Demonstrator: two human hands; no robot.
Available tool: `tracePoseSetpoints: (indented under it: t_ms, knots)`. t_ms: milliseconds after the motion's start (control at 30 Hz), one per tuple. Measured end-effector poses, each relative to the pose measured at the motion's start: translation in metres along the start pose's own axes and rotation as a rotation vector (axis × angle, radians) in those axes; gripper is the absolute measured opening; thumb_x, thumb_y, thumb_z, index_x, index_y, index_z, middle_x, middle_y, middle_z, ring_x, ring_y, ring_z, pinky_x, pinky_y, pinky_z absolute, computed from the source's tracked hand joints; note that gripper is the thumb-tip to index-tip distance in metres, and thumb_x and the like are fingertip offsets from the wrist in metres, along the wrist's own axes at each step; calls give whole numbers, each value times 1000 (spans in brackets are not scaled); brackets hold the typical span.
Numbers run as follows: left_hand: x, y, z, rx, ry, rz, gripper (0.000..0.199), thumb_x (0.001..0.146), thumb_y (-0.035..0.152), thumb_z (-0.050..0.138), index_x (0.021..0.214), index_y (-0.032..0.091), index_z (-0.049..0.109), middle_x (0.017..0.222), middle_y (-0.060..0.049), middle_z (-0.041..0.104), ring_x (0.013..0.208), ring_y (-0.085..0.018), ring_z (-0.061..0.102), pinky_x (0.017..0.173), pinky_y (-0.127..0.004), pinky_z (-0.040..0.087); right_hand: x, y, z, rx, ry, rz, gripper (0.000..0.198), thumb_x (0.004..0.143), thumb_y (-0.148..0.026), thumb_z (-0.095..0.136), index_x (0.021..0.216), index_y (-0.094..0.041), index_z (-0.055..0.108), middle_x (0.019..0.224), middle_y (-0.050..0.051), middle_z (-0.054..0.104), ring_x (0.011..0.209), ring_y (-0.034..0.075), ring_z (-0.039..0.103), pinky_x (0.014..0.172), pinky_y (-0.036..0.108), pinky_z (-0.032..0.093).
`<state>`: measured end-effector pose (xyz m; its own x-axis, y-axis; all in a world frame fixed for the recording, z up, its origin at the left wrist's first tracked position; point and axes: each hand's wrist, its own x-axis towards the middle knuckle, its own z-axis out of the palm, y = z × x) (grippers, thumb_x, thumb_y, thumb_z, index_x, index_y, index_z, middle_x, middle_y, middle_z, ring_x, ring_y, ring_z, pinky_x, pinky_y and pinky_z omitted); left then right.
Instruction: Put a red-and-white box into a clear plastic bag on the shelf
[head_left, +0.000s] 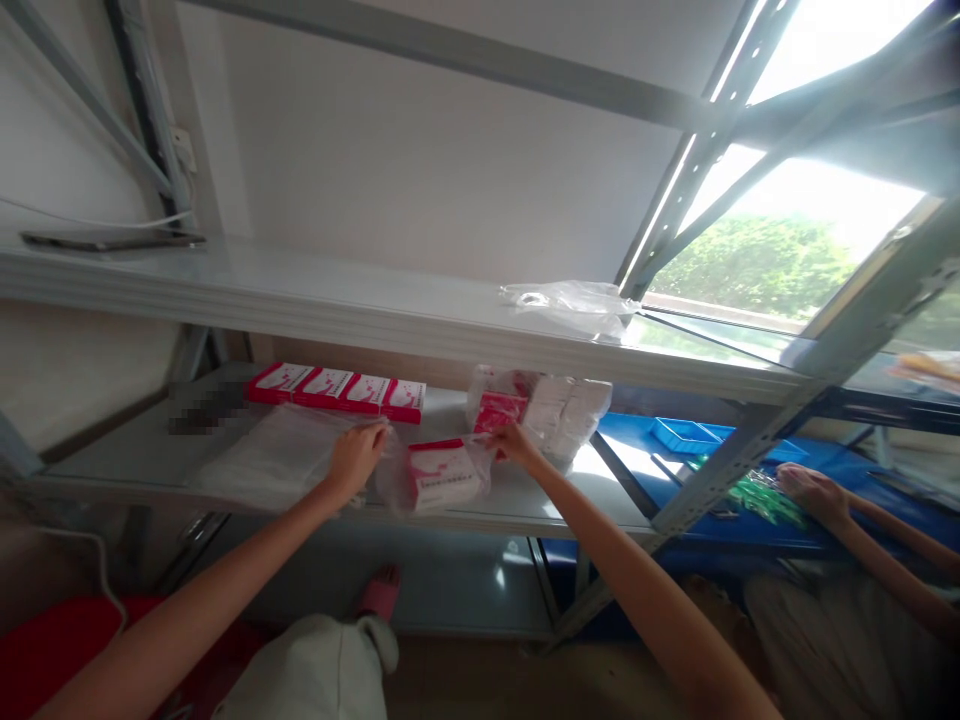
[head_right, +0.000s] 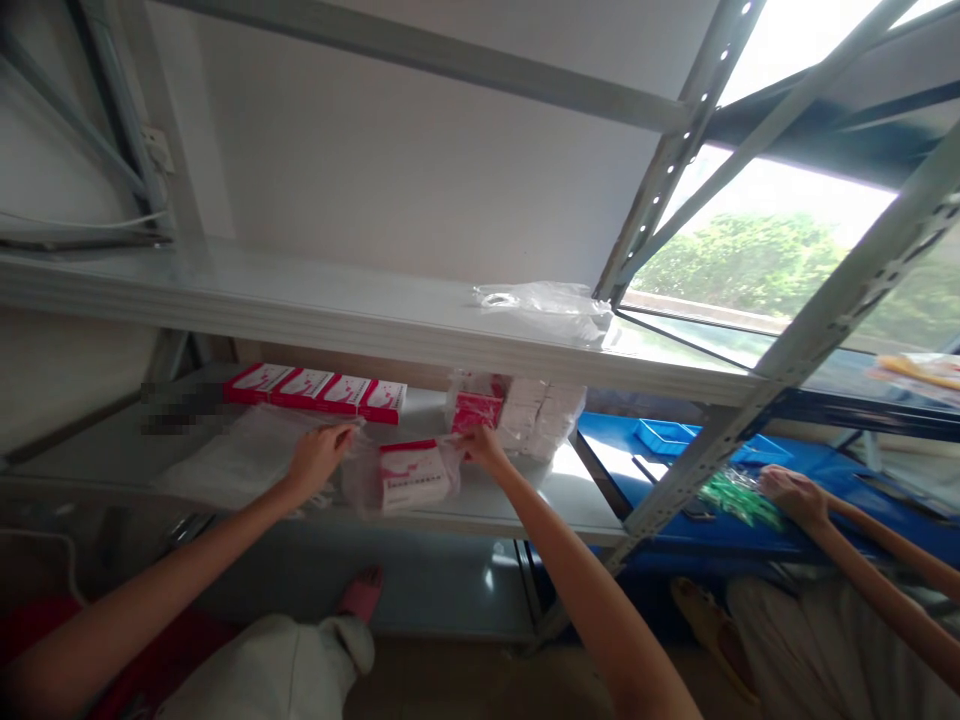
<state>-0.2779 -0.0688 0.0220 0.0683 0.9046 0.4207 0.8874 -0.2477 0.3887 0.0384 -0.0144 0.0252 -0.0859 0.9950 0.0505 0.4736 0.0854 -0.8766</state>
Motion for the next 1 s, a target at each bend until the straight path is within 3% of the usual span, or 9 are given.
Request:
tracePoseSetpoints:
  t_ms: [167,267,467,600,767,833,933,1000]
  knots:
    - [25,-2,-9,-849,151,-198,43,77,54,57,93,15,64,78,-8,69,71,-22,64,57,-27,48,1,-17,-16,227,110,0,24,69,-37,65,79,-17,72,72,6,69,62,17,59,56,27,45]
    - [34,14,-14,-1086,178,-245,48,64,57,68,87,15,64,73,-4,66,65,-18,60,54,-24,46,-5,-29,-17,490,119,-54,28,65,-40,71,85,-20,72,94,7,72,85,20,64,69,29,48]
    - [38,42,-19,-1153,126,-293,34,63,47,68,77,18,60,71,-1,63,69,-16,60,58,-23,45,-19,-38,8,666,-46,-101,30,65,-41,71,92,-26,69,113,4,68,101,21,60,81,33,48]
    - [45,43,-24,-1197,119,-379,29,61,40,67,76,18,56,68,0,60,62,-15,59,56,-24,46,-20,-34,21,699,-2,-183,40,68,-38,67,107,-31,63,111,1,68,106,20,59,91,34,45]
    - [51,44,-23,-1209,-49,-449,22,60,26,60,79,19,52,59,5,55,50,-12,53,49,-22,43,-24,-34,33,680,29,-268,54,69,-37,69,121,-32,56,118,0,64,110,19,57,104,37,37]
    - [46,38,-18,-1141,-77,-409,23,63,25,57,84,20,50,57,5,53,48,-13,52,47,-22,40,-29,-34,33,627,-15,-284,56,70,-39,70,123,-33,57,123,0,62,114,20,55,105,38,35]
    - [26,16,-2,-989,118,-216,31,66,24,51,97,20,51,81,-2,63,75,-18,61,69,-31,50,-36,-23,25,490,-58,-301,42,73,-47,67,110,-28,67,123,4,63,121,23,51,108,39,31]
    - [6,-2,13,-835,322,-143,43,63,21,49,107,19,51,110,-8,60,104,-22,57,95,-39,43,-38,-5,21,490,47,-239,43,76,-56,61,105,-25,70,122,6,64,122,25,50,109,41,29]
